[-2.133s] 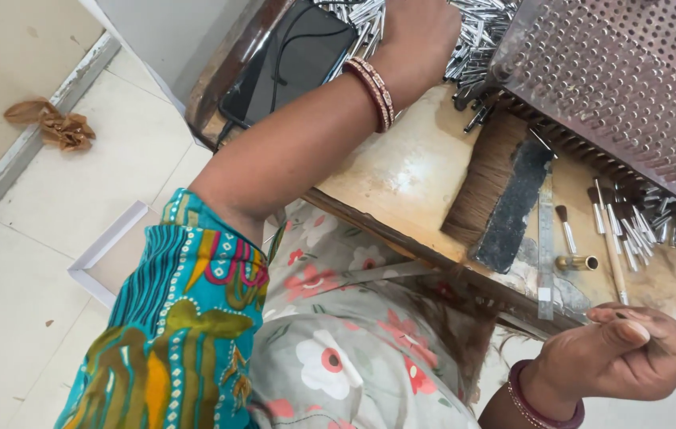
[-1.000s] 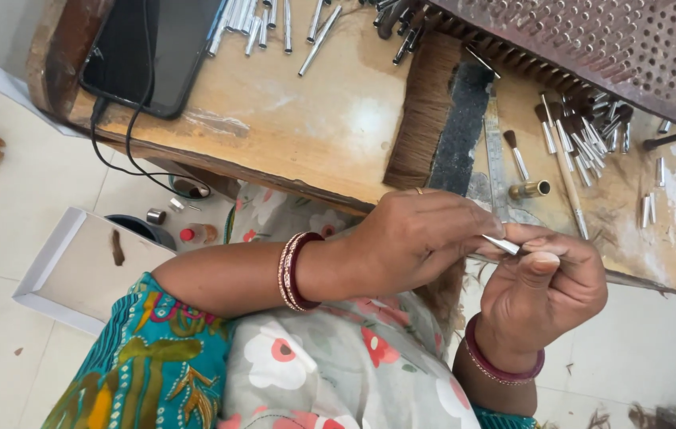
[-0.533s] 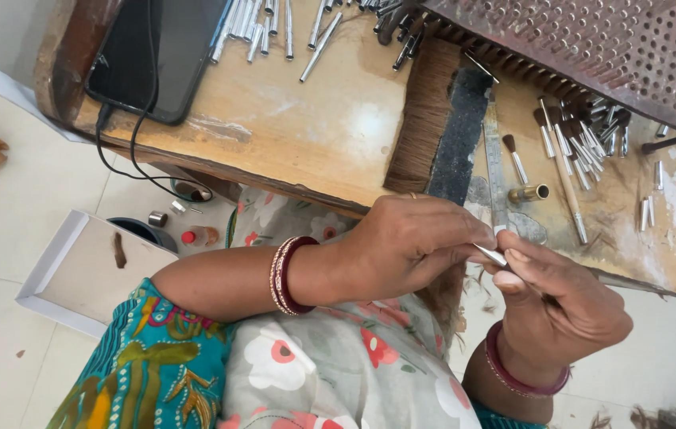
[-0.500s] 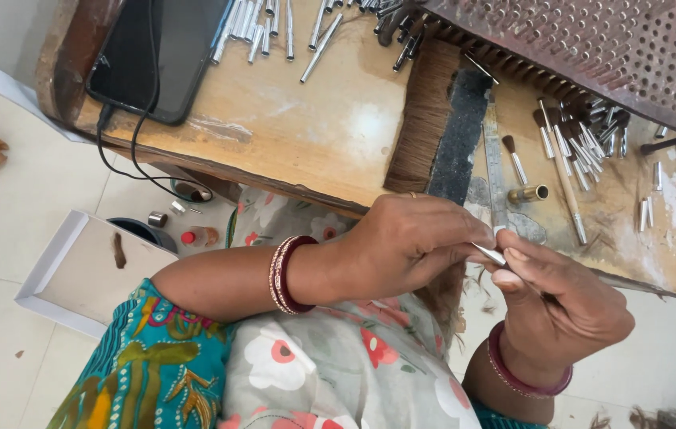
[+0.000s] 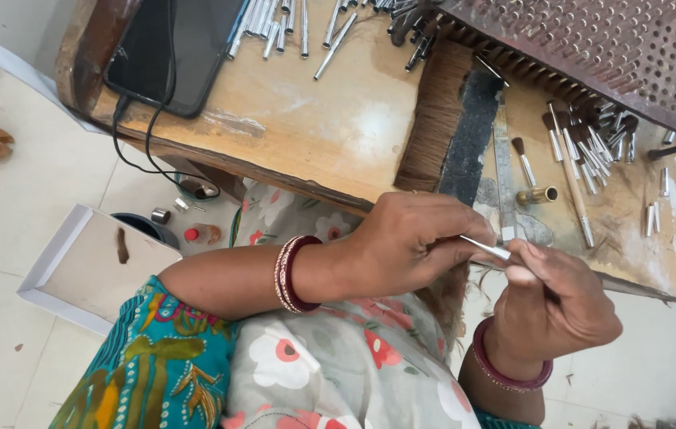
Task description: The recorder is assembling makeup brushes by inserting bristles into ferrules and preparing them for handles.
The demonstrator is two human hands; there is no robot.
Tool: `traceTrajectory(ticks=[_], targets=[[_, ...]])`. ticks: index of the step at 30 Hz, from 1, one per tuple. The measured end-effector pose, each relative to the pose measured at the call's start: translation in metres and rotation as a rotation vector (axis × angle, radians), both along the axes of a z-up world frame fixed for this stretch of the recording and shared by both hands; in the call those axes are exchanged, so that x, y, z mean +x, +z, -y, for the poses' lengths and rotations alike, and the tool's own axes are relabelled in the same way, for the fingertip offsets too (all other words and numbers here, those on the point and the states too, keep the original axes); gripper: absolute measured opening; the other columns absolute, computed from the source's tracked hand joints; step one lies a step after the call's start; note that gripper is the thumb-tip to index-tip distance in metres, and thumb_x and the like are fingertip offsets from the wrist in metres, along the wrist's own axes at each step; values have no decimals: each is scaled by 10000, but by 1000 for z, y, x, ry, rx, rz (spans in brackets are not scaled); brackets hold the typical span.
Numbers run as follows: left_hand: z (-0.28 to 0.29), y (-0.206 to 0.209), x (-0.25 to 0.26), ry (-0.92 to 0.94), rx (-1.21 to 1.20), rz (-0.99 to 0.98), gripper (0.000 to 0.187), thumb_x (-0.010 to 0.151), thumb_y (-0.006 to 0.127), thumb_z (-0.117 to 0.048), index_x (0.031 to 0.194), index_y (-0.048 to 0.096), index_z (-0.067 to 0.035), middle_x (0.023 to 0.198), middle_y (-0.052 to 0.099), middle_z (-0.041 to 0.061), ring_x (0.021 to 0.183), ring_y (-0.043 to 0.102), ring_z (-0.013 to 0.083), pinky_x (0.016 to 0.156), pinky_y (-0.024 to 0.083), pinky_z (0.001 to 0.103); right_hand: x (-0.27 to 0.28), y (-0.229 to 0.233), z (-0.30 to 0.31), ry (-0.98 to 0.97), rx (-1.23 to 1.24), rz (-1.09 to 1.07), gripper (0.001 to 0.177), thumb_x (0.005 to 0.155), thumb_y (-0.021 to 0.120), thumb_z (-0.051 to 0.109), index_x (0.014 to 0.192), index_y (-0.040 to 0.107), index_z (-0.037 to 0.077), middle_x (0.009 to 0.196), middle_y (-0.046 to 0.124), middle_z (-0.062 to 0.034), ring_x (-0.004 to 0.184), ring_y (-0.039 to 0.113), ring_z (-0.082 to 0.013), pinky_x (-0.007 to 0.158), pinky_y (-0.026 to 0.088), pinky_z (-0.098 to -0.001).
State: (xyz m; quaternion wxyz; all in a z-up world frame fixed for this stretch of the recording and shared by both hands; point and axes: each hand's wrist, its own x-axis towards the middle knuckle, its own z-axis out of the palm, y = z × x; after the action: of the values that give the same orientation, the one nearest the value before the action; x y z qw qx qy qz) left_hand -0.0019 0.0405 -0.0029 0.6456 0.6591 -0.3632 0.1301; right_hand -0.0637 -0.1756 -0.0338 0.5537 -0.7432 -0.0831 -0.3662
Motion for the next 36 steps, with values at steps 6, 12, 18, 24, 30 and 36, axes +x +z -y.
traceTrajectory(ticks=[6,12,18,24,30,36], targets=[[-3,4,2,-51,-10,-132,146,930,780,-121,1064,737,-80,974,753,81,887,756,240,769,585,314,13,6,-39,111,-217,202,718,1049,555,571,1451,546,-23,1394,617,-245,1319,629,-296,1073,557,-381],[2,2,-1,-106,-48,-193,151,922,783,-140,1059,749,-86,979,761,76,874,766,210,765,596,302,8,-4,-40,43,-341,101,1017,975,265,803,1637,214,34,1643,378,-215,1559,403,-287,1281,339,-417],[6,4,-4,-103,-22,-146,149,927,786,-141,1068,763,-97,953,747,63,829,752,201,718,578,278,-9,-14,-21,-151,-265,54,723,1021,511,597,1416,491,-8,1332,600,-184,1144,589,-227,966,476,-320],[22,-13,0,-525,-503,-763,190,948,762,-109,1119,701,-53,1015,715,25,902,715,95,812,597,276,4,12,-14,195,78,6,333,1062,805,261,1109,648,-30,982,718,-150,747,679,-148,658,554,-231],[6,-21,8,-307,-477,-550,151,1064,737,-130,1092,681,7,971,707,-14,864,634,-7,787,536,174,62,35,42,-407,-714,61,106,1103,785,23,1091,742,-74,1011,739,-179,860,691,-263,765,535,-306],[2,-16,19,-194,-500,-598,149,1016,743,-114,1088,703,11,936,686,-25,841,607,5,745,515,199,45,39,43,-603,-1163,26,177,797,855,43,866,694,15,952,697,-196,850,705,-302,752,575,-335]])
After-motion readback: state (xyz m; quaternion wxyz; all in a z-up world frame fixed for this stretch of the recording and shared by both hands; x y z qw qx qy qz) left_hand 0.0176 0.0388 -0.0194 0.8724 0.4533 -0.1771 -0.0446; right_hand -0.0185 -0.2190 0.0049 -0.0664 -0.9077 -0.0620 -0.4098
